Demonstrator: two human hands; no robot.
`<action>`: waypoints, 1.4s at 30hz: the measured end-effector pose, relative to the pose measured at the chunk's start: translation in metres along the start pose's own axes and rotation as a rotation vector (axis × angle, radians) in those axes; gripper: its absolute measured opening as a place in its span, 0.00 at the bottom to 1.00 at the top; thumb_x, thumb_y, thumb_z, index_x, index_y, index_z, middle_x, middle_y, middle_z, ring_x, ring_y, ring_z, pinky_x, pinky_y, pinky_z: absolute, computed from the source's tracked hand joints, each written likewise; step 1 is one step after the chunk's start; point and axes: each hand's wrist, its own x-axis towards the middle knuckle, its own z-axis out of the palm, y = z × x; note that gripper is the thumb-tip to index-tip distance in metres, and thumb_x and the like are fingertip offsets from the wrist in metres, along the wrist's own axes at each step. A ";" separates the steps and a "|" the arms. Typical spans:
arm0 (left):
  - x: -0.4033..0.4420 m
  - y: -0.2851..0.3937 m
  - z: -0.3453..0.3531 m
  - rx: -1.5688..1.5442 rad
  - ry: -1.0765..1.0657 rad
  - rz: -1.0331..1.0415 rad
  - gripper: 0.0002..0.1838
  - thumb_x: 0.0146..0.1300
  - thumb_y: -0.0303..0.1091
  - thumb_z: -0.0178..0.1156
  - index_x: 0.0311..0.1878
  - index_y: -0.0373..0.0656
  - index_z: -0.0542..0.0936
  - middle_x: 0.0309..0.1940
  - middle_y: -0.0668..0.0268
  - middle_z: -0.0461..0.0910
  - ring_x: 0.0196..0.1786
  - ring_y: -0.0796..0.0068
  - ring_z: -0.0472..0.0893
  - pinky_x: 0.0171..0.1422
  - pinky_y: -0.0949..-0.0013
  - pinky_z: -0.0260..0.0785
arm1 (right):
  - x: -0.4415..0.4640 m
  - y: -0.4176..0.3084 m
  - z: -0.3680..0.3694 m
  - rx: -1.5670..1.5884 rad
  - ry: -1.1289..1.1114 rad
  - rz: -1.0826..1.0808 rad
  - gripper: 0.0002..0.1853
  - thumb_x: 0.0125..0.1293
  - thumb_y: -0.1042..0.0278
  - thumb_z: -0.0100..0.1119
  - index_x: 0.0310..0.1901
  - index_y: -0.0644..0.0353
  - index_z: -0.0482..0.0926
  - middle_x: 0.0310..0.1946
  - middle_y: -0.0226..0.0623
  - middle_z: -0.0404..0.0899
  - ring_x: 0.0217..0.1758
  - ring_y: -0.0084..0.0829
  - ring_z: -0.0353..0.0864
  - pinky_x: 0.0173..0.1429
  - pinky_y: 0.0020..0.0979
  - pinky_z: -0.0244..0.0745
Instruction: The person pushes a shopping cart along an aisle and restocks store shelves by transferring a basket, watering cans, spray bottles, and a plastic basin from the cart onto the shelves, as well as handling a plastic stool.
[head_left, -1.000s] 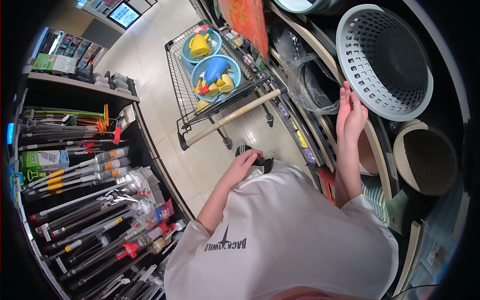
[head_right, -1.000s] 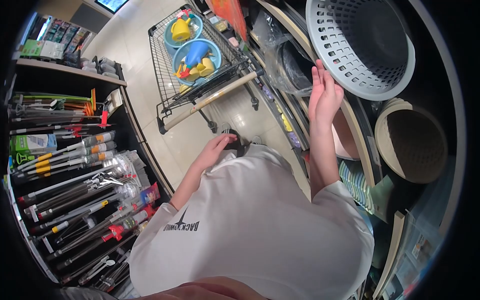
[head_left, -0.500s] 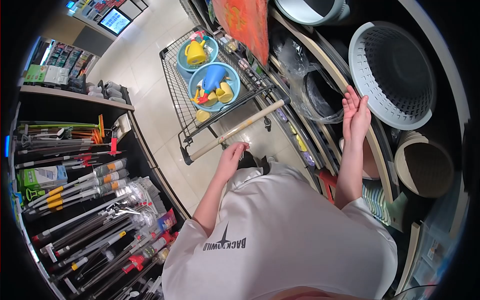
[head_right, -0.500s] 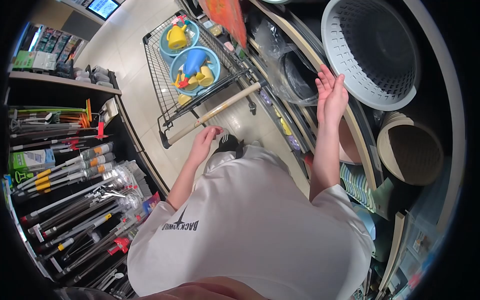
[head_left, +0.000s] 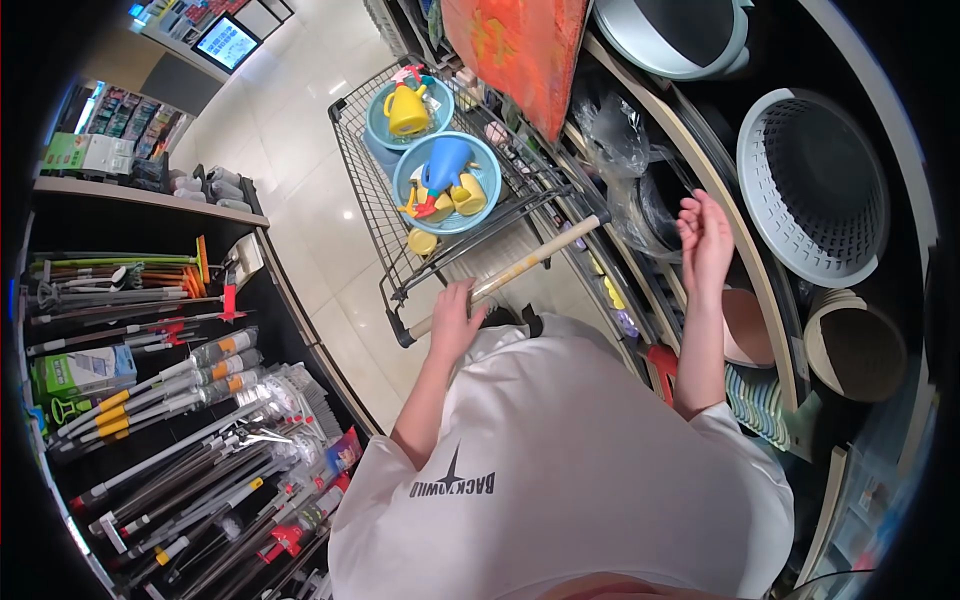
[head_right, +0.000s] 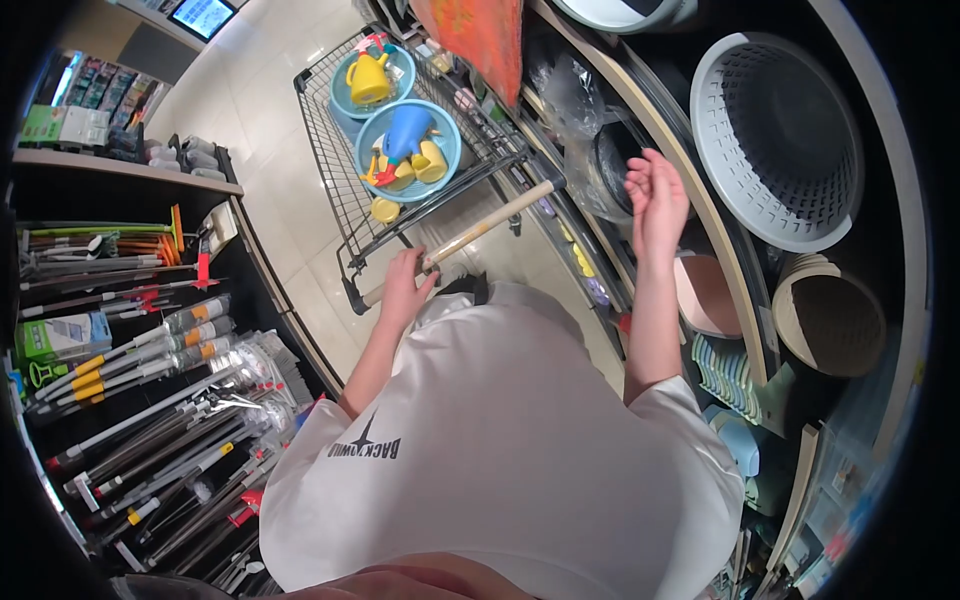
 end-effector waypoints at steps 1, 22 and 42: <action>-0.001 -0.008 0.002 -0.015 -0.121 -0.049 0.26 0.65 0.35 0.72 0.65 0.43 0.78 0.52 0.56 0.83 0.56 0.51 0.83 0.60 0.53 0.76 | -0.005 0.012 0.014 -0.060 -0.044 0.042 0.15 0.84 0.65 0.55 0.60 0.69 0.80 0.44 0.38 0.88 0.39 0.22 0.86 0.45 0.21 0.84; 0.013 -0.061 -0.024 0.237 -0.638 -0.380 0.20 0.61 0.49 0.64 0.44 0.44 0.92 0.42 0.51 0.90 0.48 0.48 0.90 0.56 0.48 0.83 | -0.016 0.202 0.096 -1.816 -1.223 -0.154 0.31 0.52 0.49 0.82 0.58 0.51 0.86 0.51 0.39 0.91 0.59 0.42 0.87 0.69 0.45 0.72; -0.062 -0.009 0.002 0.429 -0.480 -0.449 0.19 0.62 0.52 0.67 0.45 0.48 0.91 0.41 0.54 0.91 0.45 0.51 0.90 0.51 0.50 0.84 | -0.047 0.197 0.033 -1.714 -1.446 -0.487 0.13 0.55 0.56 0.73 0.35 0.56 0.90 0.38 0.44 0.91 0.48 0.48 0.90 0.54 0.49 0.83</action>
